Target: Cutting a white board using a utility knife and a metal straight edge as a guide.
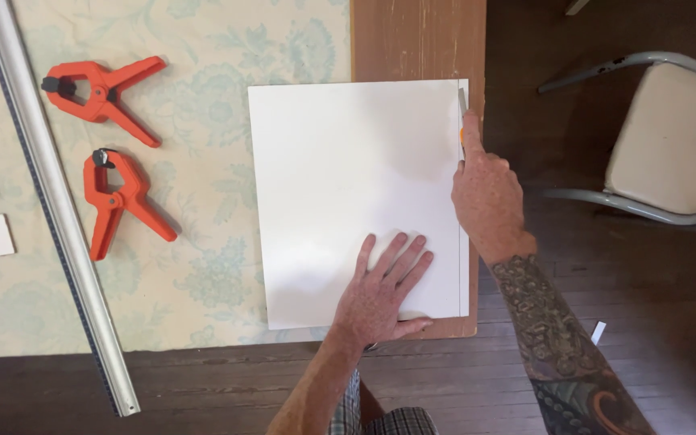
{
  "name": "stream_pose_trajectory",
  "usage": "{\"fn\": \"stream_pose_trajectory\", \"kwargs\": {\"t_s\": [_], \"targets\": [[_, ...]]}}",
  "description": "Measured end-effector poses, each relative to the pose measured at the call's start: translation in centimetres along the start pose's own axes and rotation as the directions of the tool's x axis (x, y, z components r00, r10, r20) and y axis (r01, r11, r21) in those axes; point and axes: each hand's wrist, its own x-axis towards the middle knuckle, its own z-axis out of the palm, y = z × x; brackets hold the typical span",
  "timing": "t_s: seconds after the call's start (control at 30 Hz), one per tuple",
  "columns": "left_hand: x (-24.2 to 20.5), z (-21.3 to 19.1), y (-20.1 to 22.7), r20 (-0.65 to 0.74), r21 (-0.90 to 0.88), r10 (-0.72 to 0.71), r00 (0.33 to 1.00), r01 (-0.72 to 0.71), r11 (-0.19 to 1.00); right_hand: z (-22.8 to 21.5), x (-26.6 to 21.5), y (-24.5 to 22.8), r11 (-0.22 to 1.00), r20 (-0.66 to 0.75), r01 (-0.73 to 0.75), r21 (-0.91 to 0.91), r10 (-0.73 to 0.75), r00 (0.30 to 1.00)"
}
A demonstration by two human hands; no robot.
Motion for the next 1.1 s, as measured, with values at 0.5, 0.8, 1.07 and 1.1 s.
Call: {"fn": "stream_pose_trajectory", "kwargs": {"t_s": [0.5, 0.8, 1.07, 1.1], "targets": [[-0.1, 0.1, 0.0, -0.033, 0.041, 0.009, 0.999, -0.008, 0.999, 0.5, -5.2, 0.6, 1.000, 0.053, -0.026, 0.009, 0.025, 0.998], [0.0, 0.7, -0.1, -0.057, 0.033, 0.017, 0.998, -0.015, 0.999, 1.9, -9.8, 2.1, 0.998, 0.128, -0.068, 0.002, 0.067, 0.990], [-0.1, 1.1, 0.3, -0.079, 0.028, 0.027, 0.997, -0.025, 0.999, 2.1, -13.7, 2.8, 0.998, 0.159, -0.056, 0.013, 0.053, 0.986], [-0.3, 1.0, 0.4, -0.079, 0.029, 0.028, 0.996, -0.025, 0.999, 1.9, -14.3, 2.8, 0.997, 0.189, -0.074, 0.008, 0.071, 0.979]]}}
